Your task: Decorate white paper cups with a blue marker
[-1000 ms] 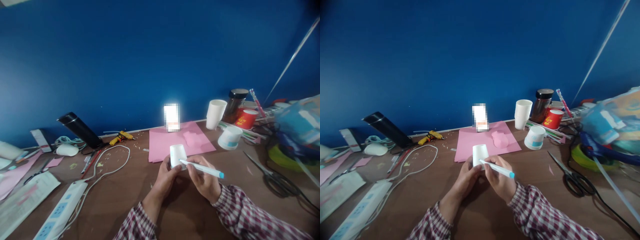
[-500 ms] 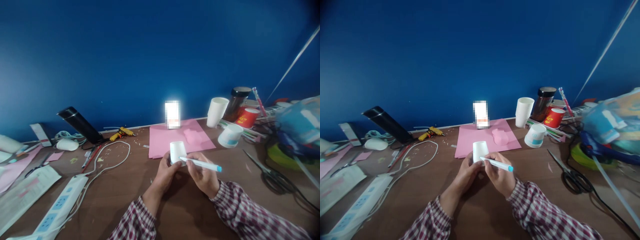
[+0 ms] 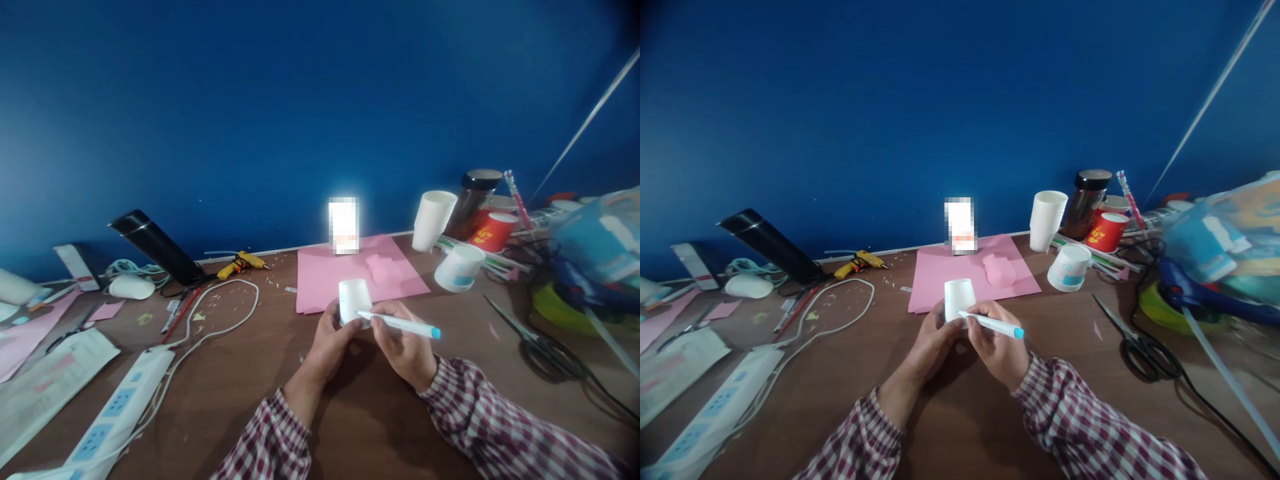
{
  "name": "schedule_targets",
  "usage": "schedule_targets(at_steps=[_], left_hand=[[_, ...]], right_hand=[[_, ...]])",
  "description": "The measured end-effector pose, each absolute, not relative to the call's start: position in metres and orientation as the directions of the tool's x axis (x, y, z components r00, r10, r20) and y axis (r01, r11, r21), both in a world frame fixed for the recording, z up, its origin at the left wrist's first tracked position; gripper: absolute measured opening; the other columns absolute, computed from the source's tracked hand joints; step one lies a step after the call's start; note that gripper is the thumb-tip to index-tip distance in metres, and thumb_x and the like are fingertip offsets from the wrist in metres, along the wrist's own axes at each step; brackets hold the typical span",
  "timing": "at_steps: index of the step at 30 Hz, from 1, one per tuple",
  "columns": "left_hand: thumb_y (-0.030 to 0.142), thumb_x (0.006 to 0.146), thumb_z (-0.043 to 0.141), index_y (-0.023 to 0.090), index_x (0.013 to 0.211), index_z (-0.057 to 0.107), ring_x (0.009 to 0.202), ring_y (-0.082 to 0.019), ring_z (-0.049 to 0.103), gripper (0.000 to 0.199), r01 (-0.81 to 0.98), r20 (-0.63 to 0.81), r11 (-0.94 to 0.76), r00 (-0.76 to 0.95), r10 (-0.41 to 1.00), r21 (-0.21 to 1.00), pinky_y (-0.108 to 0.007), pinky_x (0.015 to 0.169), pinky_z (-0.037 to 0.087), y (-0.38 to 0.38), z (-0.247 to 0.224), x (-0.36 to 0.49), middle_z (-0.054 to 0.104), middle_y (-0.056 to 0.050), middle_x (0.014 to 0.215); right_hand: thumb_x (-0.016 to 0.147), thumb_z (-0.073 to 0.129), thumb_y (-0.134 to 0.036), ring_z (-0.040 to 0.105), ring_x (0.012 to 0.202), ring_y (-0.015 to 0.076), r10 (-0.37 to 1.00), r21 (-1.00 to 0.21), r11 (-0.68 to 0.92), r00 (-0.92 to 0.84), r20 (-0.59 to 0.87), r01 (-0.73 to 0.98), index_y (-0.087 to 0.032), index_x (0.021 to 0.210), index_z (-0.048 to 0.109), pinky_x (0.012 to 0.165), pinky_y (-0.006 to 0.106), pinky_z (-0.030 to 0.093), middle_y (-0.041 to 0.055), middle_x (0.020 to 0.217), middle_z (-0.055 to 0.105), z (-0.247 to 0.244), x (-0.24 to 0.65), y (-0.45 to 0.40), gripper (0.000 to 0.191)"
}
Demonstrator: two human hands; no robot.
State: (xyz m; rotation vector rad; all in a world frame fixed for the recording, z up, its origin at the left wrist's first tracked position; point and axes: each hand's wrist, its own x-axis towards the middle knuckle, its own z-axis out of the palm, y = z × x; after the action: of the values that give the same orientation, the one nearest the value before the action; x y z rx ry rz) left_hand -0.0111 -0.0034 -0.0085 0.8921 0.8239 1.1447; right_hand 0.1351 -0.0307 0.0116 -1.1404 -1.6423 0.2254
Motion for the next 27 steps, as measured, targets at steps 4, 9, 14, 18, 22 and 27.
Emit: schedule_targets(at_steps=[4, 9, 14, 18, 22, 27], left_hand=[[0.032, 0.068, 0.082, 0.015, 0.115, 0.060, 0.089, -0.022, 0.063, 0.054, -0.395, -0.069, 0.161, 0.237, 0.969, 0.905, -0.034, 0.084, 0.048, -0.0028, -0.0106, -0.0115, 0.068, -0.009, 0.100], [0.030, 0.070, 0.081, 0.016, 0.119, 0.060, 0.093, -0.021, 0.063, 0.054, -0.418, -0.055, 0.165, 0.262, 0.963, 0.893, -0.033, 0.086, 0.048, -0.0035, -0.0101, -0.0111, 0.068, -0.009, 0.102], [0.029, 0.068, 0.082, 0.017, 0.119, 0.060, 0.089, -0.020, 0.063, 0.056, -0.428, -0.063, 0.175, 0.265, 0.962, 0.887, -0.032, 0.083, 0.049, -0.0035, -0.0096, -0.0108, 0.069, -0.007, 0.100], [0.027, 0.068, 0.082, 0.018, 0.116, 0.061, 0.085, -0.018, 0.063, 0.054, -0.441, -0.069, 0.179, 0.253, 0.965, 0.880, -0.031, 0.083, 0.048, -0.0045, -0.0083, -0.0102, 0.069, -0.006, 0.098], [0.026, 0.067, 0.082, 0.019, 0.117, 0.060, 0.088, -0.018, 0.063, 0.055, -0.451, -0.081, 0.188, 0.244, 0.966, 0.873, -0.032, 0.086, 0.047, -0.0064, -0.0064, -0.0096, 0.069, -0.006, 0.100], [0.025, 0.067, 0.083, 0.019, 0.118, 0.060, 0.088, -0.018, 0.063, 0.056, -0.445, -0.090, 0.191, 0.237, 0.967, 0.875, -0.032, 0.085, 0.047, -0.0081, -0.0054, -0.0099, 0.069, -0.006, 0.101]], right_hand=[[0.093, 0.054, -0.027, 0.064, 0.063, 0.0154, 0.754, -0.628, 0.531, 0.020, 0.656, 0.568, -0.020, 0.088, 0.060, 0.061, 0.026, 0.052, 0.0012, 0.074, 0.065, 0.0120, 0.1348, -0.0306, 0.010], [0.094, 0.054, -0.026, 0.064, 0.063, 0.0151, 0.757, -0.632, 0.532, 0.019, 0.653, 0.563, -0.020, 0.088, 0.060, 0.061, 0.025, 0.051, 0.0013, 0.074, 0.065, 0.0136, 0.1341, -0.0310, 0.010], [0.093, 0.054, -0.025, 0.065, 0.066, 0.0157, 0.743, -0.620, 0.547, 0.015, 0.669, 0.562, -0.020, 0.087, 0.060, 0.061, 0.025, 0.051, 0.0012, 0.074, 0.066, 0.0138, 0.1344, -0.0304, 0.010], [0.093, 0.054, -0.024, 0.065, 0.065, 0.0158, 0.735, -0.615, 0.552, 0.020, 0.678, 0.563, -0.020, 0.087, 0.060, 0.060, 0.025, 0.050, 0.0010, 0.074, 0.065, 0.0131, 0.1345, -0.0298, 0.009], [0.093, 0.054, -0.023, 0.064, 0.064, 0.0153, 0.731, -0.611, 0.554, 0.023, 0.683, 0.566, -0.020, 0.086, 0.059, 0.060, 0.025, 0.050, 0.0008, 0.073, 0.065, 0.0131, 0.1349, -0.0294, 0.009], [0.093, 0.054, -0.023, 0.064, 0.065, 0.0149, 0.731, -0.615, 0.550, 0.031, 0.682, 0.566, -0.020, 0.088, 0.059, 0.061, 0.025, 0.050, 0.0008, 0.074, 0.065, 0.0130, 0.1359, -0.0288, 0.008]])
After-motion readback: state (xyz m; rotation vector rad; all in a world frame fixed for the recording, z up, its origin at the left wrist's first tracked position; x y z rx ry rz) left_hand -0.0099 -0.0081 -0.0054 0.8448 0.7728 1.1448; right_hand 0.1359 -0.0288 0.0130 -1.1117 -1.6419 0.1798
